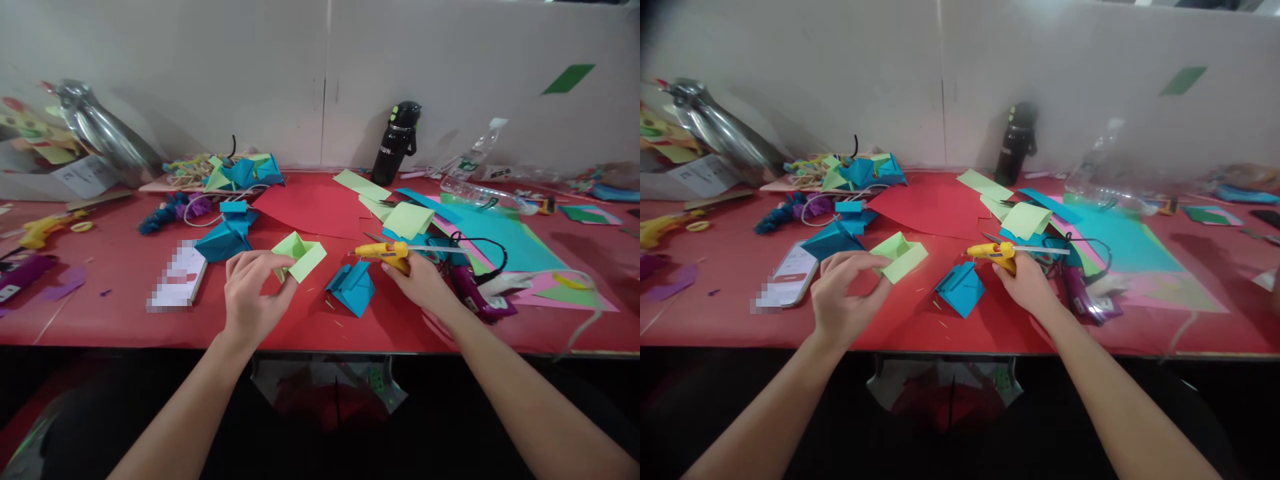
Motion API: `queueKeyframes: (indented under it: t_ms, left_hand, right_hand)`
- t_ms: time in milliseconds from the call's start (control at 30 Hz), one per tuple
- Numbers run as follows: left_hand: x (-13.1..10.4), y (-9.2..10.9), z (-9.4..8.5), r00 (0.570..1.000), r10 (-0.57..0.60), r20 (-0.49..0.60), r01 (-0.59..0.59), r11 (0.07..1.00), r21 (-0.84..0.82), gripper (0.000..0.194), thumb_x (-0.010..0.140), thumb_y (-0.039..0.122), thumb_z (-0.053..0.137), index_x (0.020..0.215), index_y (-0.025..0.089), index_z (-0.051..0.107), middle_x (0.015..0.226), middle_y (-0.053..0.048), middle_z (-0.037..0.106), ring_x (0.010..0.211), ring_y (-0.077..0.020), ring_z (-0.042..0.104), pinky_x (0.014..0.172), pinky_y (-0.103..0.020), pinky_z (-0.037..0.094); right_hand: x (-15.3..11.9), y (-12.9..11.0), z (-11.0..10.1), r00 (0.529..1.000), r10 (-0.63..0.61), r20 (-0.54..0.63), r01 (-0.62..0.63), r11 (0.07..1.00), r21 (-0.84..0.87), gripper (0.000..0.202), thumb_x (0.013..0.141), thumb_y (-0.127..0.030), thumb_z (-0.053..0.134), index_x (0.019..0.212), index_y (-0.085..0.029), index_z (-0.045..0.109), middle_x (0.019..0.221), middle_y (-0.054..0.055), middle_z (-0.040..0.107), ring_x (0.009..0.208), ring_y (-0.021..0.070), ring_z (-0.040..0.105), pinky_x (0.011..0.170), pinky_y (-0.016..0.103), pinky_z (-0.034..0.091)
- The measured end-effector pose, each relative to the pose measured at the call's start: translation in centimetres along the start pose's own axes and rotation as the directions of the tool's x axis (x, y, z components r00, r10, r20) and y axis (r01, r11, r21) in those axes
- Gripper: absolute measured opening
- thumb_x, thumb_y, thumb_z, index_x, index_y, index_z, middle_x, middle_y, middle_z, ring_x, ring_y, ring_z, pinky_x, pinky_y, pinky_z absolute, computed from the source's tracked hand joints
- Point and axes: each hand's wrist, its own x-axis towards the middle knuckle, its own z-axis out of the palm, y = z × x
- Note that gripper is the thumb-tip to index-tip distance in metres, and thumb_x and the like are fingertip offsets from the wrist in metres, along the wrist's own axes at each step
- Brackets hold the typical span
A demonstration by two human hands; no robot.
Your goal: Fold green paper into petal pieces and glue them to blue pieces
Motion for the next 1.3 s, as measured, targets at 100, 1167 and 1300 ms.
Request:
queueKeyframes:
  t_ms: [100, 1167, 1300]
  left_hand:
    - [-0.1, -0.1, 0.0, 1.0, 0.006, 0.007, -0.006, 1.0, 0.015, 0.019, 0.077, 0.008, 0.067, 0.086, 0.024, 0.066, 0.08, 0.001, 0.074, 0.078, -0.0195, 0.069, 0.084, -0.037, 0.045]
    - [-1.8, 0.6, 2.9, 0.986, 0.149, 0.069, -0.155, 0.985, 0.075, 0.025, 0.078, 0.008, 0.068, 0.088, 0.031, 0.068, 0.083, 0.006, 0.079, 0.09, -0.021, 0.073, 0.106, -0.046, 0.036]
    - [-1.5, 0.2, 2.6, 0.989, 0.14, 0.044, -0.144, 0.986, 0.081, 0.023, 0.077, 0.009, 0.068, 0.086, 0.03, 0.067, 0.084, 0.005, 0.078, 0.091, -0.0217, 0.072, 0.106, -0.046, 0.036]
  right_hand:
    - [-0.4, 0.3, -0.9, 0.998, -0.027, -0.051, 0.024, 0.998, -0.053, 0.043, 0.082, -0.049, 0.067, 0.109, -0.016, 0.065, 0.103, 0.015, 0.07, 0.095, 0.0329, 0.065, 0.08, 0.043, 0.049]
    - [-3.4, -7.5, -0.2, 0.857, 0.071, 0.511, -0.442, 0.612, 0.656, 0.041, 0.085, -0.052, 0.068, 0.065, -0.018, 0.06, 0.054, 0.001, 0.065, 0.039, 0.0087, 0.053, 0.039, 0.021, 0.031]
    - [-3.5, -6.6, -0.5, 0.912, 0.038, 0.409, -0.323, 0.681, 0.658, 0.037, 0.086, -0.051, 0.067, 0.068, -0.02, 0.058, 0.054, -0.001, 0.061, 0.044, 0.011, 0.053, 0.044, 0.024, 0.041]
